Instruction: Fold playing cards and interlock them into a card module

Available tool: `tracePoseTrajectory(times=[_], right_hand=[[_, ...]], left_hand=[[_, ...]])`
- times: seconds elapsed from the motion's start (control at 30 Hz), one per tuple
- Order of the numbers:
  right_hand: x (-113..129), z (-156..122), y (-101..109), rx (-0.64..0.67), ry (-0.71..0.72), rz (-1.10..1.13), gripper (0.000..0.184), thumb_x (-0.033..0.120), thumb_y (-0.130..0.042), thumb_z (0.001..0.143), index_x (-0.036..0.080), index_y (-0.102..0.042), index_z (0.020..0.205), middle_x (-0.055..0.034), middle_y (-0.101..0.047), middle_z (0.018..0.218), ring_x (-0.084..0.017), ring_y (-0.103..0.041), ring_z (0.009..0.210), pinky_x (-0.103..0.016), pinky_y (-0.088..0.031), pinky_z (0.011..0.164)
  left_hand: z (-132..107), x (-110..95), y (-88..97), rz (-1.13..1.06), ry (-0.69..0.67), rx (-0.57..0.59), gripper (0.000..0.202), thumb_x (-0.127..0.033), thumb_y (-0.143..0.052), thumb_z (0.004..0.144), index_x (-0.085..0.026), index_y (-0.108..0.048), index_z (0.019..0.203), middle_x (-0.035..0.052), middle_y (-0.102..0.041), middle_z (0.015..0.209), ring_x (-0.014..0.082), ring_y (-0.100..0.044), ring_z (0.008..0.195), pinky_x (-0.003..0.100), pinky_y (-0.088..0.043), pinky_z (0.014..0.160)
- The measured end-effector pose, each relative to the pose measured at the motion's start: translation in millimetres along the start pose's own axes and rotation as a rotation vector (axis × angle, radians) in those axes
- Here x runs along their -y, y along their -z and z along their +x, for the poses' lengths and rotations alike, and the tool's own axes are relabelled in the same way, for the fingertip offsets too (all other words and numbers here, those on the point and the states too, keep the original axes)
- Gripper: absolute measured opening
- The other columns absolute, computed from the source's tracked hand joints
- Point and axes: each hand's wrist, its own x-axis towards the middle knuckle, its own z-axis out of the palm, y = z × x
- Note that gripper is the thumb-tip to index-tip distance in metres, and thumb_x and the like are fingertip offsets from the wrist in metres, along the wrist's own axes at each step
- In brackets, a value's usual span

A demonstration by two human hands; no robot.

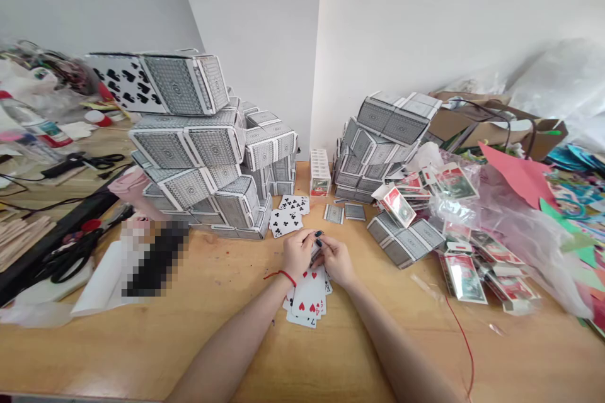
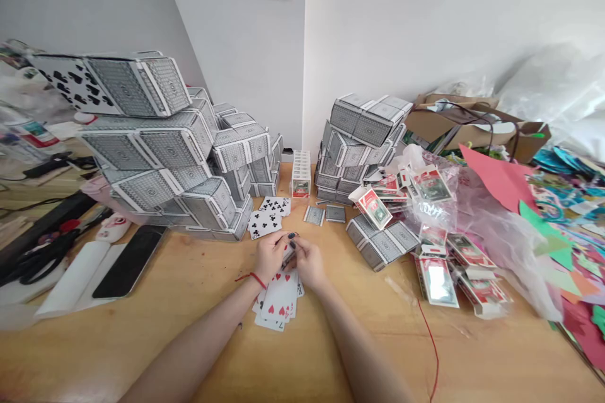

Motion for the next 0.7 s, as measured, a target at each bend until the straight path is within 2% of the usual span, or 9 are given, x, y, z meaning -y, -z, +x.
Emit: tracePoseTrajectory(times=[0.1,0.27,0.47,0.7], right_hand=[[-1,0,1,-0.03,-0.008,-0.047,0.043,0.049,-0.04,0.076,0.013,-0.055,0.094,-0.0019,-0.058,0.061,-0.014,-0.059,0.039,-0.02,-0.043,0.033],[7,0,4,0.04,-0.008,-0.03,0.04,0.049,-0.043,0.076,0.015,-0.056,0.091,-0.0032,-0.06,0.066,-0.016,-0.061,0.045,-0.023,-0.046,0.037],[18,-2,0,-0.008,-0.007,-0.007,0.038,0.05,-0.044,0.076,0.015,-0.058,0.077,-0.0014,-0.058,0.06,-0.014,-0.059,0.047,-0.024,-0.049,0.04],[18,-2,0,0.063,-0.07,0.036,0.033,0.042,-0.041,0.077,0.014,-0.056,0.083,-0.0035,-0.063,0.072,-0.014,-0.061,0.051,-0.022,-0.048,0.041]], left_hand=[[0,1,-1.1,0.007,0.014,0.006,0.023,-0.029,-0.047,0.079,-0.016,-0.065,0.082,0.0052,-0.067,0.08,0.0144,-0.06,0.073,0.025,-0.045,0.069],[1,0,-0.1,-0.012,0.029,0.057,0.03,-0.032,-0.037,0.084,-0.017,-0.063,0.088,0.0054,-0.066,0.088,0.0141,-0.06,0.078,0.025,-0.045,0.071],[-1,-1,2.6,0.08,-0.058,0.128,0.028,-0.03,-0.037,0.084,-0.018,-0.061,0.092,0.0054,-0.066,0.088,0.0136,-0.059,0.078,0.023,-0.044,0.069],[1,4,1.2,0.159,-0.018,0.066,0.027,-0.03,-0.039,0.082,-0.016,-0.063,0.084,0.005,-0.066,0.077,0.0125,-0.057,0.068,0.022,-0.042,0.063]])
